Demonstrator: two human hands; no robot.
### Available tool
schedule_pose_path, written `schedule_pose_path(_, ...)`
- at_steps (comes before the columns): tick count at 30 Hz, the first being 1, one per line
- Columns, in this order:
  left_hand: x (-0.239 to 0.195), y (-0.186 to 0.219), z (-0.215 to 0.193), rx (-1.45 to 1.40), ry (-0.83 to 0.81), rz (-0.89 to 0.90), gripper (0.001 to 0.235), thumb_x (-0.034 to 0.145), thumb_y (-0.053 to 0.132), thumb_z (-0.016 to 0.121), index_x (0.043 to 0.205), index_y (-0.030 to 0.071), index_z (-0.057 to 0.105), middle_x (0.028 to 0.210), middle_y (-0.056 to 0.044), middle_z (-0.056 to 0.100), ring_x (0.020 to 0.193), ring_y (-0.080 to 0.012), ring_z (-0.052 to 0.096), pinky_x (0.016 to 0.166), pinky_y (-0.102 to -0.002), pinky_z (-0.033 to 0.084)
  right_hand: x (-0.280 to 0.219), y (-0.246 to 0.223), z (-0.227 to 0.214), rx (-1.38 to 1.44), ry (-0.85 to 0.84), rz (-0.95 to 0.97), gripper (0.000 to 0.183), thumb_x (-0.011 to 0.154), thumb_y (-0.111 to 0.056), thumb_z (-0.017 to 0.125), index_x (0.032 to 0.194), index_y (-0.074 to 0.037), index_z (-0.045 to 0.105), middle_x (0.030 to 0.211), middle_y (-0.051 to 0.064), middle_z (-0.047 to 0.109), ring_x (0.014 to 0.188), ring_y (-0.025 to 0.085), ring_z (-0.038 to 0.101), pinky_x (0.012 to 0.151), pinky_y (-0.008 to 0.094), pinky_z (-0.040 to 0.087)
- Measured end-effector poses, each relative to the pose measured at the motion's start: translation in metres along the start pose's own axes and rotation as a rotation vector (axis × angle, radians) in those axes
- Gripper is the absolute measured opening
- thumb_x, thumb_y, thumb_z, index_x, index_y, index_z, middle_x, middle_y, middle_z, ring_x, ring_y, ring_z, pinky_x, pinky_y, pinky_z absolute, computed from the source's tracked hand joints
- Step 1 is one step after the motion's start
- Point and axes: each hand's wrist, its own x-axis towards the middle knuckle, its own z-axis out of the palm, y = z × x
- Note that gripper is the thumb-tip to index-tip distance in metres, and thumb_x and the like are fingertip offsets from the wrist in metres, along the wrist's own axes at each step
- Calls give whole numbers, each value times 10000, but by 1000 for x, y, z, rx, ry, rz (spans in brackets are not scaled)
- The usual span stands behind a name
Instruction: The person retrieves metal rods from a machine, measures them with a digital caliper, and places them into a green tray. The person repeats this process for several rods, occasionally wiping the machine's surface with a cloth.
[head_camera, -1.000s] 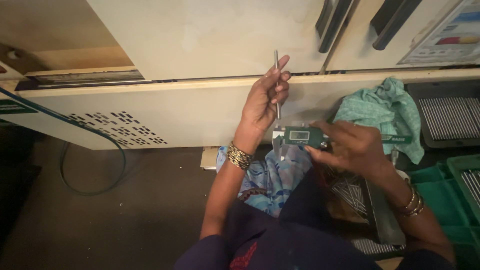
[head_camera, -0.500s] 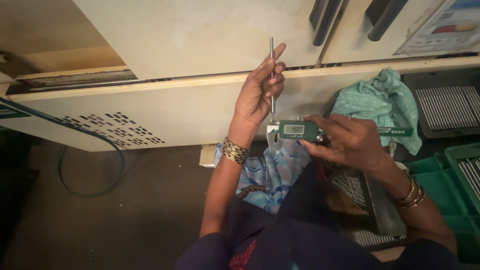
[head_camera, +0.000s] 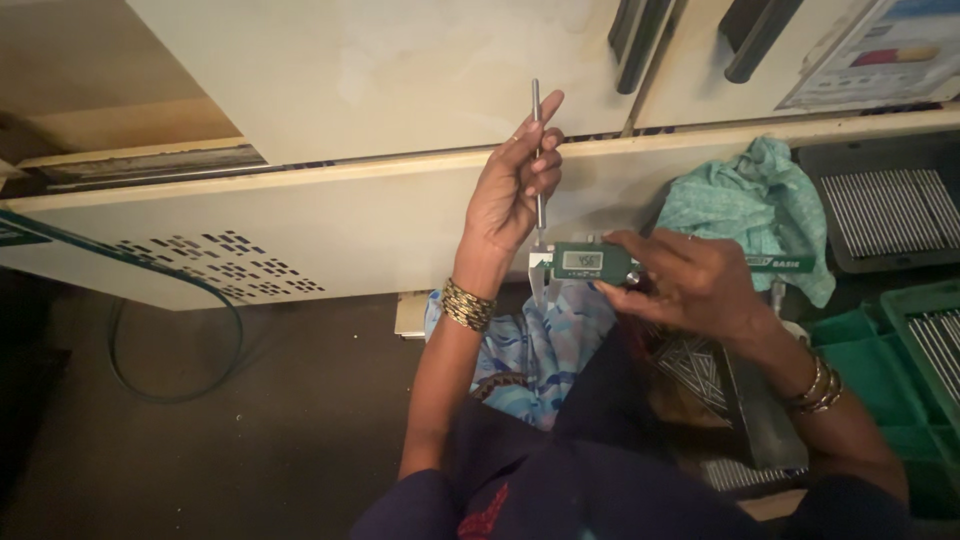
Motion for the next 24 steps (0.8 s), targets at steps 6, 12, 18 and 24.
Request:
schedule_pose_path(6, 0, -2, 0, -2, 7, -7, 573, 1078, 100, 516, 1595, -11, 294, 948, -30, 509, 727, -58, 451, 522, -165, 361, -4, 4, 3, 2, -25, 9, 521, 786, -368, 867, 1168, -38, 740, 656, 5, 609, 489, 102, 586, 425, 270, 459)
schedule_pose_path(12, 1, -2, 5, -8, 19, -5, 568, 1081, 106, 520, 1593, -5, 301, 948, -25, 516, 714, -53, 446, 522, -160, 364, -5, 6, 4, -13, -15, -2, 519, 797, -370, 865, 1156, -18, 736, 657, 15, 617, 487, 107, 587, 425, 275, 459)
schedule_pose_path(18, 1, -11, -12, 68, 71, 43, 573, 1054, 117, 536, 1580, 1, 340, 929, -17, 525, 730, -56, 455, 527, -160, 348, -9, 5, -1, 10, -9, 25, 493, 799, -357, 861, 1165, -46, 751, 670, 12, 632, 506, 116, 596, 456, 282, 471)
schedule_pose_path(24, -3, -25, -89, 210, 320, 177, 509, 1085, 136, 511, 1559, -30, 431, 867, 16, 487, 683, -52, 426, 533, -182, 344, -73, 30, -11, 11, 43, 201, 449, 820, -366, 853, 1172, -107, 751, 863, 25, 759, 603, 95, 673, 511, 250, 504)
